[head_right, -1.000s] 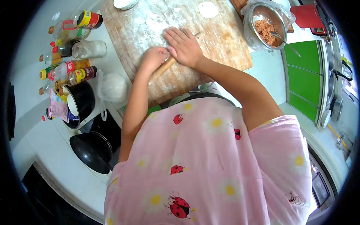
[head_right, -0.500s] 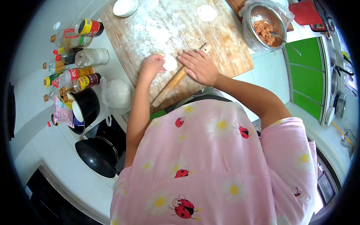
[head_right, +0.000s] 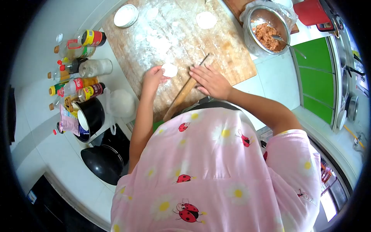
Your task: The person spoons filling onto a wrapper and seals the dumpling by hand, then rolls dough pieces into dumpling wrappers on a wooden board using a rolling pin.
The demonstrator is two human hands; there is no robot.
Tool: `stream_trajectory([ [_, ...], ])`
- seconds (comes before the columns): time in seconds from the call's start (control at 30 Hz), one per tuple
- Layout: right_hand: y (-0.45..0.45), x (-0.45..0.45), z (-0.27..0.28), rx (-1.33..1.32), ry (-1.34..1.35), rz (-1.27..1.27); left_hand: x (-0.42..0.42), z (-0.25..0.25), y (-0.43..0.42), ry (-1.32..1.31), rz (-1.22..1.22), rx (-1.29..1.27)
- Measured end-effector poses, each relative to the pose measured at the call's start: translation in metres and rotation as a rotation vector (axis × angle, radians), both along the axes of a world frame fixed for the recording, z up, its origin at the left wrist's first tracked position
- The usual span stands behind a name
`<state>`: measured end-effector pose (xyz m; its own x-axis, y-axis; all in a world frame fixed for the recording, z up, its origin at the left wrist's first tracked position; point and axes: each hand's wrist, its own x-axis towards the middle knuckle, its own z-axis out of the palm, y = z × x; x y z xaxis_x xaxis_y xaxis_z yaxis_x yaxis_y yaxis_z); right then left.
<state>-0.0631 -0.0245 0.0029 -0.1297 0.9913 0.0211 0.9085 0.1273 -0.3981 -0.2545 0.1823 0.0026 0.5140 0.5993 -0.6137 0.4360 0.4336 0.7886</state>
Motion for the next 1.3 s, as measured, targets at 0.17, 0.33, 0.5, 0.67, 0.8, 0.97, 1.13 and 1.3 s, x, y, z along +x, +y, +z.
stream_trajectory([
  [0.17, -0.007, 0.008, 0.004, 0.008, 0.026, 0.029, 0.085, 0.055, -0.003, -0.227, -0.066, -0.028],
  [0.33, 0.004, 0.008, 0.009, 0.048, 0.035, 0.025, 0.162, 0.045, 0.024, -0.223, -0.018, 0.239],
  [0.5, 0.012, 0.016, 0.009, 0.073, 0.108, 0.014, 0.12, -0.001, 0.065, 0.117, 0.225, 0.823],
  [0.67, 0.019, 0.018, 0.007, 0.143, 0.117, -0.05, 0.085, -0.029, 0.111, 0.358, 0.197, 1.004],
  [0.8, 0.03, 0.022, 0.004, 0.168, 0.105, -0.113, 0.089, -0.017, 0.121, 0.281, 0.028, 1.114],
  [0.97, 0.044, 0.032, 0.002, 0.156, 0.04, -0.164, 0.071, 0.011, 0.08, 0.197, -0.225, 1.353],
  [1.13, 0.051, 0.028, 0.004, 0.201, -0.074, -0.285, 0.045, 0.0, 0.029, -0.028, -0.414, 1.261],
  [1.3, 0.091, 0.019, 0.005, 0.264, -0.144, -0.39, 0.052, 0.002, 0.018, 0.042, -0.432, 1.046],
])
